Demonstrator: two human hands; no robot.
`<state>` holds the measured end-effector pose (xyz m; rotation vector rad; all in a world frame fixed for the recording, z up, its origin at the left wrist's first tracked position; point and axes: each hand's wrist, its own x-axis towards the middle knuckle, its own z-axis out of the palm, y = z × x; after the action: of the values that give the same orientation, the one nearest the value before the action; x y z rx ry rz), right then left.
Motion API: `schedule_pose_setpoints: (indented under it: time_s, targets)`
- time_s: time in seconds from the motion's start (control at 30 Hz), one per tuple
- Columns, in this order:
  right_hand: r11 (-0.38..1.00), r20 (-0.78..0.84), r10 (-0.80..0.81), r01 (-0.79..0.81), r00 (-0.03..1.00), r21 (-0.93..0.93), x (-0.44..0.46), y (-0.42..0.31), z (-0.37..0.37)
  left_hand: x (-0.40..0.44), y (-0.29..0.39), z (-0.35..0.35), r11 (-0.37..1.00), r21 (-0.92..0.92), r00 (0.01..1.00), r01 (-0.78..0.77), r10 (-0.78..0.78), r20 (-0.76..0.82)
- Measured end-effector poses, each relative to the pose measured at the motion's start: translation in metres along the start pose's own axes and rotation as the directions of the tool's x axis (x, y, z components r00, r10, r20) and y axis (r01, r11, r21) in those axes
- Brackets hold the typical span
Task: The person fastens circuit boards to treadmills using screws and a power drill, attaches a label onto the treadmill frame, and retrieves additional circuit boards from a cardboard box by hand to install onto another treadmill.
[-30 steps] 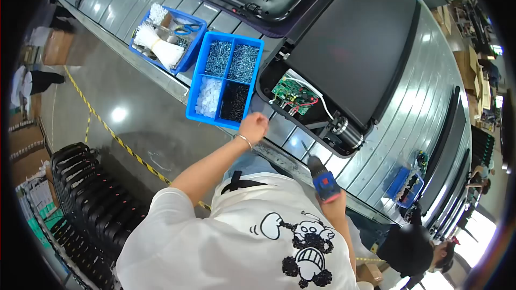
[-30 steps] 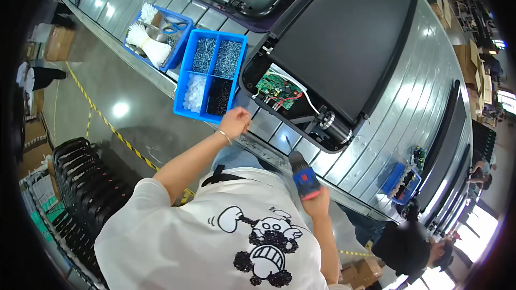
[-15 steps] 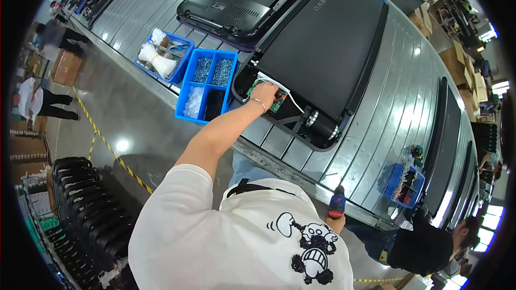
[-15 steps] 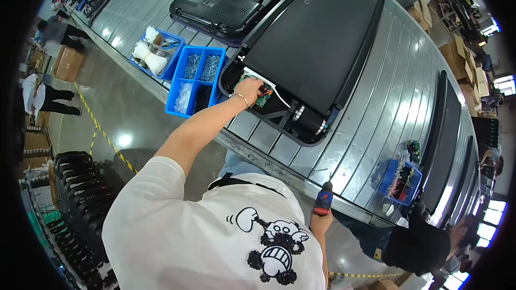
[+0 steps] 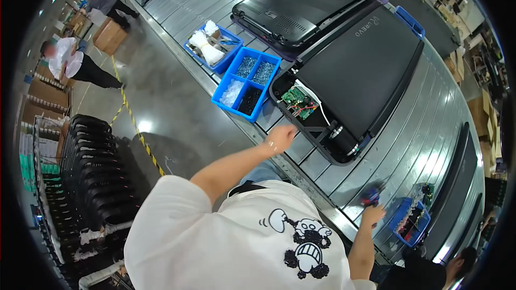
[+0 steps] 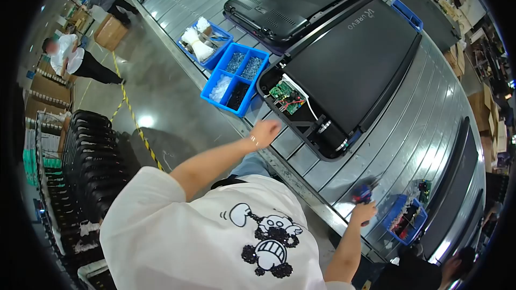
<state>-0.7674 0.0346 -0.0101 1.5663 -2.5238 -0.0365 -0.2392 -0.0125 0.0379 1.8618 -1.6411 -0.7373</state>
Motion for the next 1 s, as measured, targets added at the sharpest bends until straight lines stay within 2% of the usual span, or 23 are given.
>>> schedule_pose_setpoints:
  time_s: [0.03, 0.07, 0.1, 0.13, 0.17, 0.2, 0.27, 0.33, 0.37, 0.4, 0.43, 0.47, 0.57, 0.67, 0.77, 0.87, 0.97, 1.0]
  targets:
    - [0.999, -0.093, 0.025, -0.022, 0.995, 0.038, 0.017, -0.015, -0.015, -0.027, -0.007, -0.001, 0.995, -0.035, 0.995, 0.09, -0.088, 0.055]
    - [0.993, -0.105, -0.015, 0.027, 0.994, 0.111, 0.028, -0.041, -0.042, -0.055, -0.016, -0.003, 0.981, -0.067, 0.979, 0.18, -0.172, 0.114]
    - [0.981, -0.123, -0.055, 0.076, 0.991, 0.179, 0.039, -0.066, -0.064, -0.082, -0.036, 0.001, 0.926, -0.208, 0.943, 0.315, -0.28, 0.183]
    - [0.917, -0.098, -0.202, 0.224, 0.974, 0.331, 0.047, -0.084, -0.059, -0.106, -0.078, 0.02, 0.904, -0.149, 0.901, 0.402, -0.361, 0.24]
    - [0.807, -0.099, -0.348, 0.352, 0.932, 0.474, 0.056, -0.102, -0.052, -0.123, -0.087, 0.011, 0.799, -0.171, 0.796, 0.576, -0.502, 0.338]
    - [0.731, -0.017, -0.375, 0.307, 0.927, 0.61, 0.046, -0.139, -0.062, -0.136, -0.097, 0.001, 0.663, -0.171, 0.659, 0.729, -0.612, 0.437]
    - [0.631, 0.128, -0.619, 0.395, 0.775, 0.667, 0.02, -0.221, -0.119, -0.149, -0.143, -0.003, 0.266, -0.452, 0.498, 0.851, -0.68, 0.538]
    - [0.426, -0.094, -0.712, 0.534, 0.696, 0.73, -0.003, -0.288, -0.131, -0.139, -0.149, -0.027, 0.107, -0.463, 0.371, 0.88, -0.762, 0.53]
    - [0.397, -0.109, -0.743, 0.565, 0.661, 0.723, -0.006, -0.318, -0.125, -0.129, -0.15, -0.039, 0.025, -0.469, 0.301, 0.883, -0.796, 0.525]
    - [0.342, -0.171, -0.743, 0.586, 0.647, 0.735, -0.008, -0.347, -0.118, -0.117, -0.153, -0.049, 0.049, -0.488, 0.332, 0.871, -0.791, 0.514]
    - [0.348, -0.16, -0.753, 0.592, 0.638, 0.727, -0.011, -0.374, -0.127, -0.104, -0.158, -0.06, 0.074, -0.508, 0.364, 0.858, -0.786, 0.5]
    - [0.279, -0.231, -0.77, 0.64, 0.595, 0.716, -0.011, -0.398, -0.126, -0.091, -0.163, -0.073, 0.099, -0.527, 0.394, 0.844, -0.781, 0.484]
    - [0.328, -0.228, -0.821, 0.759, 0.524, 0.563, -0.007, -0.454, -0.116, -0.057, -0.164, -0.109, 0.125, -0.662, 0.51, 0.739, -0.746, 0.428]
    - [0.483, -0.056, -0.828, 0.76, 0.558, 0.434, -0.008, -0.483, -0.109, -0.041, -0.179, -0.133, 0.139, -0.646, 0.533, 0.751, -0.706, 0.466]
    - [0.539, 0.027, -0.827, 0.778, 0.562, 0.321, -0.009, -0.495, -0.101, -0.032, -0.204, -0.139, -0.128, -0.637, 0.421, 0.76, -0.649, 0.634]
    - [0.532, 0.047, -0.842, 0.81, 0.538, 0.247, -0.004, -0.499, -0.096, -0.017, -0.213, -0.142, -0.203, -0.671, 0.413, 0.713, -0.652, 0.636]
    - [0.54, 0.123, -0.841, 0.804, 0.527, 0.249, 0.001, -0.502, -0.107, 0.005, -0.209, -0.143, -0.319, -0.74, 0.403, 0.592, -0.678, 0.615]
    - [0.564, 0.115, -0.825, 0.789, 0.554, 0.245, -0.001, -0.503, -0.112, 0.011, -0.21, -0.142, -0.368, -0.722, 0.333, 0.586, -0.703, 0.628]
